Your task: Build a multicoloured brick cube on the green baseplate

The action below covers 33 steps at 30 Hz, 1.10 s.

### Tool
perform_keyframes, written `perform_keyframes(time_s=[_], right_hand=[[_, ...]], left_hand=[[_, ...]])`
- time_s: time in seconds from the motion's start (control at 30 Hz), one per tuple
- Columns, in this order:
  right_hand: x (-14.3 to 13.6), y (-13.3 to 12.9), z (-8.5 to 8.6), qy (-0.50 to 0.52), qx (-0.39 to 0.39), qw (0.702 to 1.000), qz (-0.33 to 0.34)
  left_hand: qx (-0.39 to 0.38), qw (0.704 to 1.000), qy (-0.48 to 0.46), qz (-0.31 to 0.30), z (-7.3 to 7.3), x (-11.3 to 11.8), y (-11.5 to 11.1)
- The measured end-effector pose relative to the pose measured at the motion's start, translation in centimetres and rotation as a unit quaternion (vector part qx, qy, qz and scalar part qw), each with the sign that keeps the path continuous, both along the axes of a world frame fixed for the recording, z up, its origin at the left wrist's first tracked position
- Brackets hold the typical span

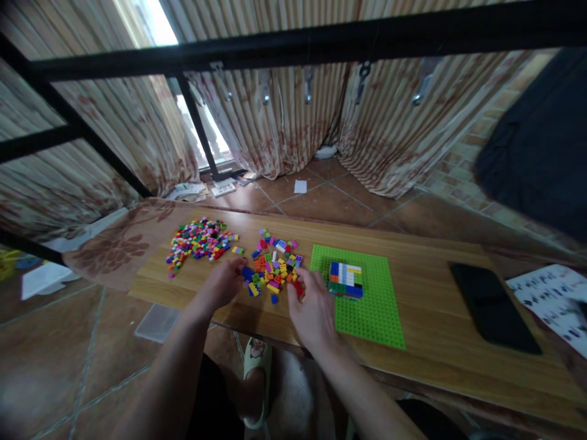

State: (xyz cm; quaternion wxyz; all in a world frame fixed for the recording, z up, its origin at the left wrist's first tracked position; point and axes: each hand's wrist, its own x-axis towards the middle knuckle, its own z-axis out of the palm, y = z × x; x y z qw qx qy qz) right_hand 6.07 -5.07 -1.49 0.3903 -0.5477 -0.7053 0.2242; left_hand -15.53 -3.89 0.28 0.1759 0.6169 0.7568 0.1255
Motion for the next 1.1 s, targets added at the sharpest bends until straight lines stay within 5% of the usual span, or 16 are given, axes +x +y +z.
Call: perform_keyframes(time_s=[0.13, 0.53, 0.73, 0.83, 0.93, 1.1], right_hand=[[-0.2, -0.2, -0.6, -0.091, -0.032, 0.995, 0.018], [-1.0, 0.4, -0.5, -0.022, 0.006, 0.995, 0.099], [1.3, 0.0, 0.4, -0.096, 0.110, 0.987, 0.069], [3.2, 0.5, 0.4, -0.165, 0.145, 0.976, -0.006], [5.0, 1.3, -0.2, -0.245, 0.114, 0.960, -0.066], [6.4, 2.0, -1.3, -0.298, 0.068, 0.952, -0.017]], left_hand=[[-0.005, 1.000, 0.014, -0.010, 0.3, 0.4, 0.6], [-0.033, 0.998, 0.046, 0.025, 1.0, 0.8, 1.3], [-0.012, 0.998, 0.031, 0.054, 1.1, 0.8, 1.4], [0.021, 0.997, 0.015, 0.070, 1.3, 0.8, 1.4], [0.045, 0.996, -0.018, 0.077, 1.6, 0.8, 1.5], [0.076, 0.992, -0.043, 0.088, 1.8, 1.2, 1.5]])
